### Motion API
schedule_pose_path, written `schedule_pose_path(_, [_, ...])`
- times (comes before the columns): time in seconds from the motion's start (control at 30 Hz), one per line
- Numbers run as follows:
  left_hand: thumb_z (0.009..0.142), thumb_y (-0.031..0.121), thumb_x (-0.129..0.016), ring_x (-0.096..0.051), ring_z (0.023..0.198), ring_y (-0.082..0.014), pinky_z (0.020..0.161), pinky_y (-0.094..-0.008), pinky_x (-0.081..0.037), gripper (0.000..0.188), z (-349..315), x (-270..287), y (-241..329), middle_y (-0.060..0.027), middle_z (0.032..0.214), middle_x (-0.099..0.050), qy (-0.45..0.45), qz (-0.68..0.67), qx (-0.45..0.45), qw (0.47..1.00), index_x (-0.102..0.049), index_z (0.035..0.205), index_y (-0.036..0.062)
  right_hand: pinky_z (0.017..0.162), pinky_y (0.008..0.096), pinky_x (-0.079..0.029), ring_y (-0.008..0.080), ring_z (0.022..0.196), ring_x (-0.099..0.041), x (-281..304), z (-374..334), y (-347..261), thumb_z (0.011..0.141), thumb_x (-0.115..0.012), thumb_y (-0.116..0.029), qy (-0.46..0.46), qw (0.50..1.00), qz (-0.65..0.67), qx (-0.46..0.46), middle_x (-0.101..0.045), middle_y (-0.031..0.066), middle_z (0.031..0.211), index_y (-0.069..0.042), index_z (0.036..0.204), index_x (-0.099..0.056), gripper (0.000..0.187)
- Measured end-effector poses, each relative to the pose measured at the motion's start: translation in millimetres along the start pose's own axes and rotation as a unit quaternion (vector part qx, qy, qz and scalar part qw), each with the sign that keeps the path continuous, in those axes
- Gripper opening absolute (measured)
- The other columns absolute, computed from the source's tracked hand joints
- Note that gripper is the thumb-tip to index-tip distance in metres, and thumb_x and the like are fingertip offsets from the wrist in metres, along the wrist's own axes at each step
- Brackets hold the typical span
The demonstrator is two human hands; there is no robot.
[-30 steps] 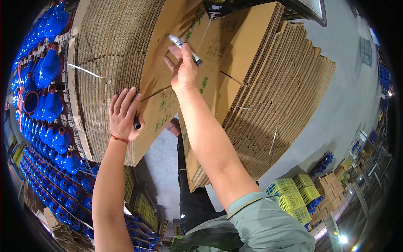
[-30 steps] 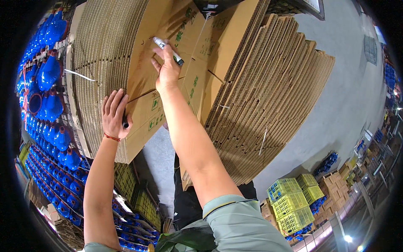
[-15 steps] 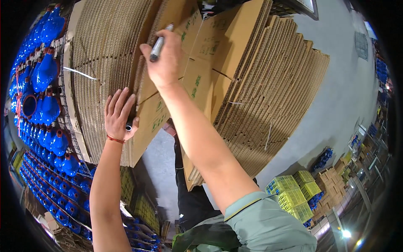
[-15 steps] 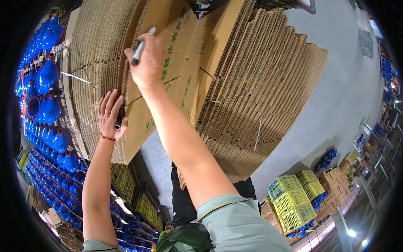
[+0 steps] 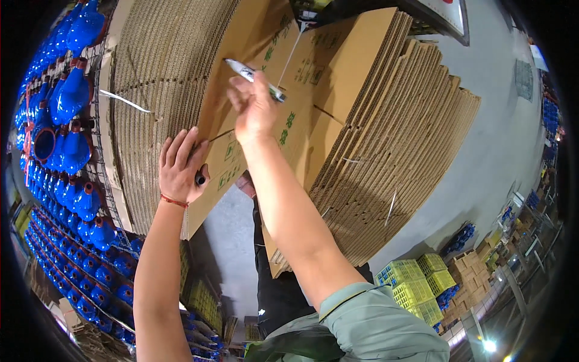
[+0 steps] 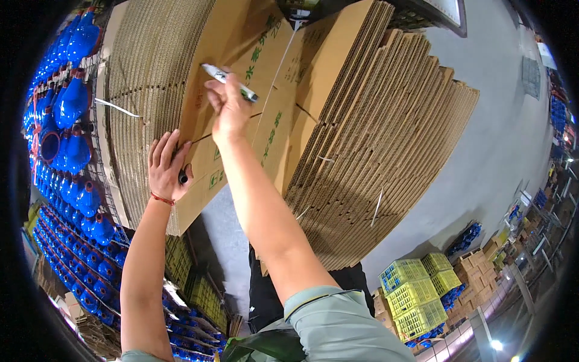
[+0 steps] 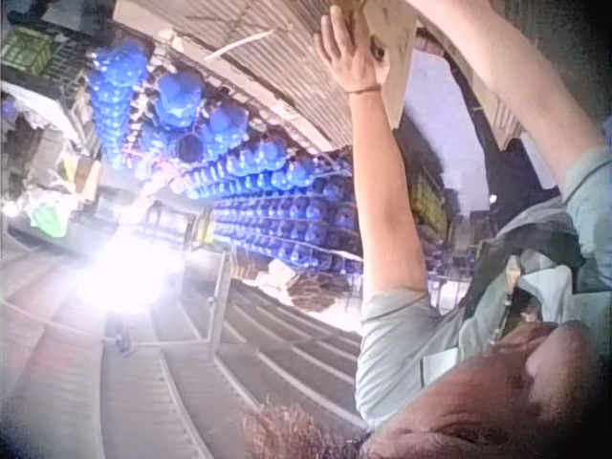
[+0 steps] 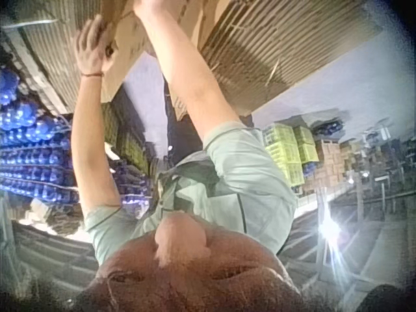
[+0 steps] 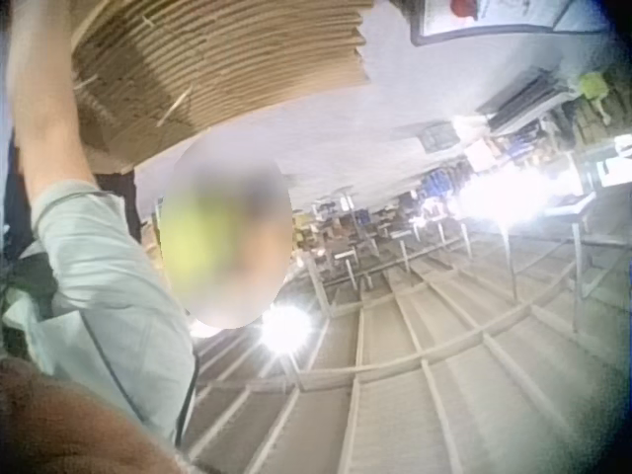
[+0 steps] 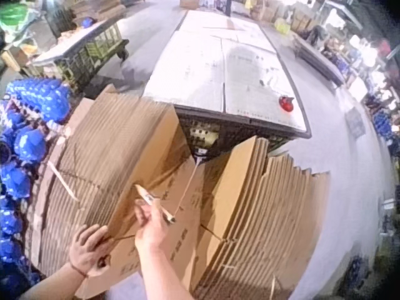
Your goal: The person writes on a stack of cardboard boxes using a marker, then walks across a warehouse floor to pick up a blue object and a plastic bottle.
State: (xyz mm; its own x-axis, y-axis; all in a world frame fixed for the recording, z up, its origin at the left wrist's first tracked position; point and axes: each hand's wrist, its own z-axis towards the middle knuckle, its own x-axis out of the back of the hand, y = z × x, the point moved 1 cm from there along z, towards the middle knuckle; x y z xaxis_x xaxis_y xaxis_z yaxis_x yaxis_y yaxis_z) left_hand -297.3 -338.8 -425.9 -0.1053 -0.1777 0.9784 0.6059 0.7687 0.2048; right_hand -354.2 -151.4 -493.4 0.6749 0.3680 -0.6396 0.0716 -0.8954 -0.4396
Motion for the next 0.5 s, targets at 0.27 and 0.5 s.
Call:
schedule_pose_path(0.27, [0.085,0.027,-0.055,-0.043,0.137,-0.0308,0.117,-0.0483,-0.03,0.044,-1.9,-1.1,-0.4,-0.0104,0.148,-0.048,-0.013,0.017,-0.001,1.0,-0.067,0.125,0.0127,0.085,0.0331,-0.052,0.0143,0.089,-0.066,9.6,2.8,6.2,0.097,-0.065,-0.028,-0.027,0.993,0.107,-0.03,-0.071,0.0018,0.092,-0.008,0.117,-0.062,0.028])
schedule_pose_path(0.5, [0.085,0.029,-0.055,-0.043,0.137,-0.0313,0.117,-0.0484,-0.03,0.047,-2.2,1.1,-1.1,-0.0118,0.147,-0.049,-0.013,0.024,-0.004,1.0,-0.065,0.128,0.0125,0.085,0.0385,-0.054,0.017,0.09,-0.069,7.0,3.6,-2.5,0.097,-0.065,-0.035,0.017,0.999,-0.027,0.009,-0.071,0.007,0.104,-0.011,0.12,-0.06,0.033])
